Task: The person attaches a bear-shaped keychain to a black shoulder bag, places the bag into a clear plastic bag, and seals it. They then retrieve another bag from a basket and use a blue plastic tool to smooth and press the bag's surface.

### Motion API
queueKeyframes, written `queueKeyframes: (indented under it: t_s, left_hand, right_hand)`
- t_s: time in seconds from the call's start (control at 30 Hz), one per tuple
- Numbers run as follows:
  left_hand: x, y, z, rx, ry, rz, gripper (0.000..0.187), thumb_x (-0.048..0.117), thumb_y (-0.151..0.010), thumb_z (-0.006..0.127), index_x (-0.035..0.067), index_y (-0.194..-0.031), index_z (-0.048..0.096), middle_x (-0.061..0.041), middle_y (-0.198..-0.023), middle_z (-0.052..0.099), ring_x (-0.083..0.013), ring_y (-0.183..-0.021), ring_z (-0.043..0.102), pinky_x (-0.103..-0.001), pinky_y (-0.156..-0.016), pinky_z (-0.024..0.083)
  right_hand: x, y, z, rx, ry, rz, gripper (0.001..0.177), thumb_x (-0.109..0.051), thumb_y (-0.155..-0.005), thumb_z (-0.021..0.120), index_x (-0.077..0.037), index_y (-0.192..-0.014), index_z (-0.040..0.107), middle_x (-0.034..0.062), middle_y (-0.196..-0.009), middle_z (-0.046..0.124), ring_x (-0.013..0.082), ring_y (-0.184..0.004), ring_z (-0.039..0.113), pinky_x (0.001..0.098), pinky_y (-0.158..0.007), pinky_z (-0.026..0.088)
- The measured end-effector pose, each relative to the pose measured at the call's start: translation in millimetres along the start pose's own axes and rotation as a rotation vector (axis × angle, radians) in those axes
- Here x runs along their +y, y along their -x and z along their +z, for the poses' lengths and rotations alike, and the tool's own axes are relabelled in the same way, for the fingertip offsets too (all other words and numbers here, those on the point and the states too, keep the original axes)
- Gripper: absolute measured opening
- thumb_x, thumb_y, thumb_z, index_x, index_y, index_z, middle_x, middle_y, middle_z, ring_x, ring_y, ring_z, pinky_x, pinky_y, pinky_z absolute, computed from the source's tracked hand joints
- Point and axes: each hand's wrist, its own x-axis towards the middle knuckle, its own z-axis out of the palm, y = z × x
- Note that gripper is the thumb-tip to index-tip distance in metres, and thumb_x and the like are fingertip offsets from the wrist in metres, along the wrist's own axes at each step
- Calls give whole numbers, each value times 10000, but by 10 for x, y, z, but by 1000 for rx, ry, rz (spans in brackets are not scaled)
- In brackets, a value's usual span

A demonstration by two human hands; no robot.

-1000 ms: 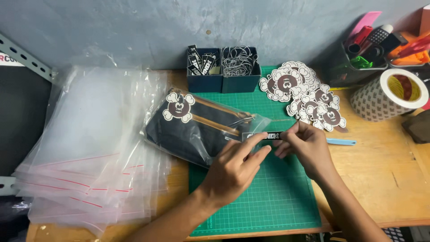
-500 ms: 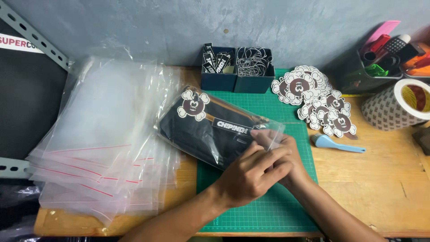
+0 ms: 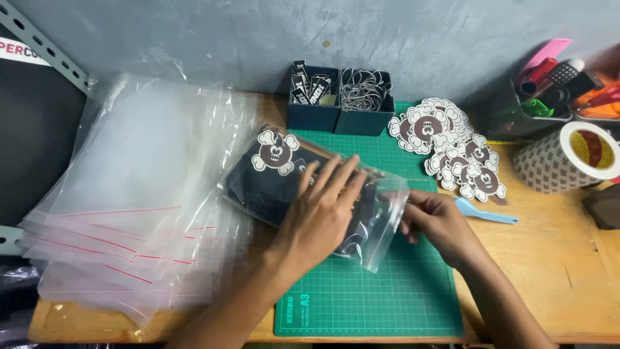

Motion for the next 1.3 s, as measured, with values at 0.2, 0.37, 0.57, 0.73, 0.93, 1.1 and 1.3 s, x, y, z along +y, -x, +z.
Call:
queueKeyframes:
  t_s: [0.2,0.37,0.57,0.73,0.93,1.1,1.3]
  left_hand:
    - [-34,100,135,-189,-90,-155,686,324,-1182,510,11,-1780,389,-377,-1826,311,-605,-1695,211,-791,-1305,145]
    - [276,103,180,-231,84,-242,743,347,-1194,486,13,-1816,256,-398,-1812,258,-600,-1682,213,-809,-1265,131]
    - [12,-7,-196,-211,67,-191,626,311,-1150,574,37,-1711,522,-254,-1613,649,-458,-1522,573,-697,-1203,339]
    - [-187,29,-72,-292,-166,-118,820,426,-1078,673,162,-1802,390,-239,-1855,327,-569,-1687,237,-893,-1237,99]
    - [-164,63,136,-310,-302,-111,809,545,-1090,506,205,-1809,353,-279,-1825,341,-577,-1660,293,-939,-1196,82]
    - [-159,40,161,-350,-344,-99,774,546,-1071,486,254,-1782,400,-250,-1833,337,-563,-1660,294,-944,-1183,88]
    - [-75,-32,114,-370,-237,-175,763,572,-1087,498,182,-1743,480,-298,-1817,345,-621,-1630,311,-994,-1145,21]
  right_hand:
    - [-70,61,-4,85,-64,150,446,-256,-1090,751,138,-1299,776,290,-1037,810,399,-702,813,454,-495,654]
    - [246,-162,-158,181,102,-25,176,-103,-1019,810,15,-1149,802,175,-762,804,252,-589,765,352,-505,628]
    - [-198,117,114,453,798,-553,357,-126,-1027,840,-78,-1376,780,160,-1126,799,354,-1068,773,461,-888,629]
    - [-178,178,675,240,1089,-719,687,-503,-1055,750,-66,-1575,652,248,-1669,588,462,-1622,456,635,-1371,233]
    - [11,98,603,77,1010,-467,899,-586,-1125,607,-29,-1788,364,312,-1853,270,592,-1671,221,676,-1349,220]
    - [144,72,585,70,1106,-435,934,-698,-1140,466,-93,-1829,286,277,-1878,207,553,-1707,163,711,-1335,154]
    - [57,-71,279,226,762,-605,582,-331,-1151,631,-37,-1652,587,281,-1695,536,538,-1563,512,627,-1241,454]
